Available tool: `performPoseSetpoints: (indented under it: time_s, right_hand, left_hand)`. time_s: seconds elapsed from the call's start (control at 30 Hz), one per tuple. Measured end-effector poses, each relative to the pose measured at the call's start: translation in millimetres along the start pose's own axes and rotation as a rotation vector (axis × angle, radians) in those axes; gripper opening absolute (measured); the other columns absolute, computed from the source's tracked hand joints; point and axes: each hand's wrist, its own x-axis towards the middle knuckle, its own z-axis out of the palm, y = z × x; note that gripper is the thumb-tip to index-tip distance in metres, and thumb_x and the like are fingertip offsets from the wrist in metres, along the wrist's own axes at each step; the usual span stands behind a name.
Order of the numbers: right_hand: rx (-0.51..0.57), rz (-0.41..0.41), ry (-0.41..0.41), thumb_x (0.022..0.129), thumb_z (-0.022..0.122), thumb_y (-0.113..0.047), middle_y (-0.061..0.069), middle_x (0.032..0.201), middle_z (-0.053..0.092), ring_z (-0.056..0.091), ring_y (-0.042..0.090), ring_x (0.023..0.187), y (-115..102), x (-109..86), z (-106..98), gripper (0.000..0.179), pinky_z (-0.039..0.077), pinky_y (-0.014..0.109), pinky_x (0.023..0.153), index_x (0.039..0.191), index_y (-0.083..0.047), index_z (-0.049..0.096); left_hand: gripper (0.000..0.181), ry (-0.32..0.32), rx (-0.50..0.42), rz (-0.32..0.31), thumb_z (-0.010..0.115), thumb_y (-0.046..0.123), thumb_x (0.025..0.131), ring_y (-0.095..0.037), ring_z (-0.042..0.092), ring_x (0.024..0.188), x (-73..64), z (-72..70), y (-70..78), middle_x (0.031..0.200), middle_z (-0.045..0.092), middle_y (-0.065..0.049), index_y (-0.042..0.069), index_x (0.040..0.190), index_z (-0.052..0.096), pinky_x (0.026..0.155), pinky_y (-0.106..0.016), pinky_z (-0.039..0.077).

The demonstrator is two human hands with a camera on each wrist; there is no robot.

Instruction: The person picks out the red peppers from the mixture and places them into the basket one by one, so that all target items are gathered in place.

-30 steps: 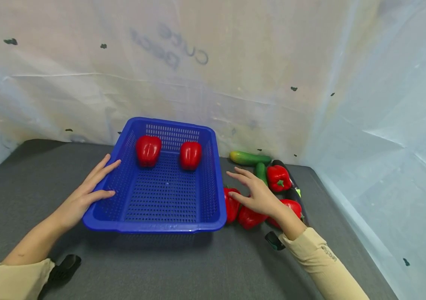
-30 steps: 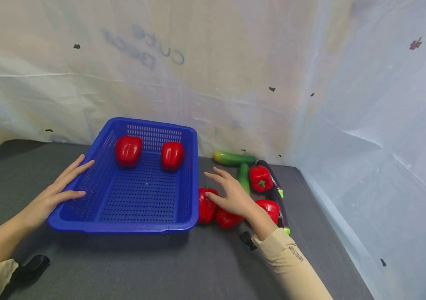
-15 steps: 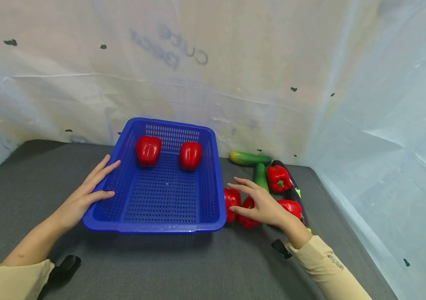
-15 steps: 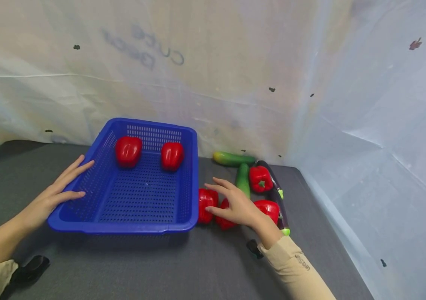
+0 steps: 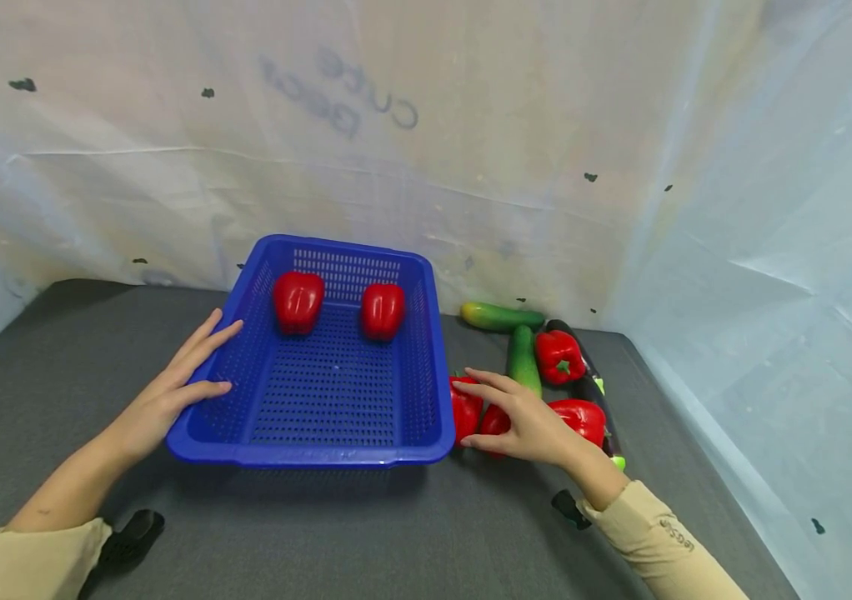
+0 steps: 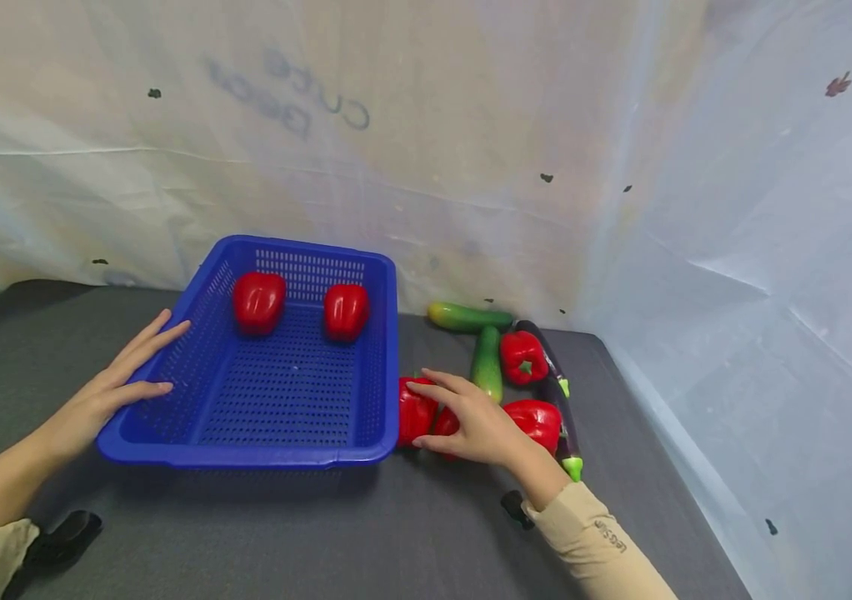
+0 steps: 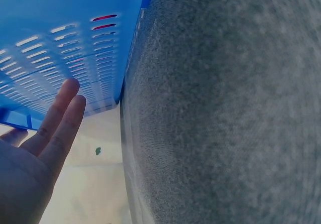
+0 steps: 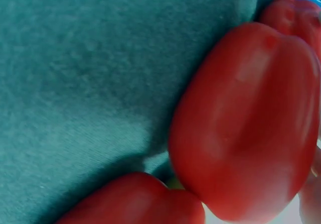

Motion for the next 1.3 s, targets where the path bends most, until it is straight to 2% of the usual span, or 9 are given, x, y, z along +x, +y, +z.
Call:
performPoseSetpoints:
  time_s: [0.37,0.67,0.87,1.13,1.3]
  right_hand:
    - [-0.057,-0.024,0.083,0.075,0.08,-0.037,0.005,0.144,0.047,0.05,0.027,0.126,2.4,-0.6,9.9,0.074,0.046,0.05,0.096,0.14,-0.019,0.05]
    - [-0.042,-0.061,0.126,0.073,0.081,-0.03,0.011,0.142,0.047,0.049,0.029,0.126,6.0,-1.7,13.1,0.072,0.047,0.051,0.094,0.137,-0.014,0.052]
    - [-0.031,-0.05,0.135,0.074,0.081,-0.028,0.009,0.143,0.046,0.048,0.028,0.127,5.4,-3.0,12.0,0.072,0.05,0.048,0.093,0.137,-0.015,0.052]
    - [-0.019,-0.028,0.188,0.075,0.081,-0.024,0.011,0.144,0.045,0.047,0.028,0.126,5.2,-3.9,5.2,0.072,0.056,0.043,0.084,0.138,-0.014,0.05]
    - [-0.024,-0.03,0.208,0.074,0.082,-0.022,0.013,0.145,0.044,0.047,0.027,0.127,5.4,-2.9,-1.2,0.073,0.056,0.041,0.085,0.139,-0.014,0.05]
  left_hand:
    - [0.065,0.002,-0.002,-0.007,0.042,0.016,0.099,-0.049,-0.016,0.141,0.0,0.1,-0.6,0.161,-0.018,0.002,0.025,0.155,0.012,0.092,-0.084,0.008]
    - [0.064,0.006,0.002,-0.005,0.042,0.016,0.099,-0.048,-0.017,0.142,0.1,-0.4,-1.5,0.161,-0.018,0.002,0.025,0.155,0.012,0.092,-0.084,0.005]
    - [0.065,0.006,0.001,0.001,0.042,0.016,0.098,-0.048,-0.017,0.142,0.4,-0.1,-1.4,0.161,-0.018,0.002,0.024,0.155,0.013,0.093,-0.084,0.004]
    - [0.065,0.006,0.013,-0.005,0.042,0.017,0.098,-0.05,-0.016,0.141,0.2,-0.1,-0.9,0.161,-0.018,0.0,0.024,0.155,0.012,0.092,-0.085,0.006]
    - [0.065,0.006,0.018,-0.005,0.042,0.017,0.098,-0.051,-0.016,0.141,0.0,0.0,-0.6,0.161,-0.018,-0.001,0.024,0.155,0.012,0.092,-0.085,0.007]
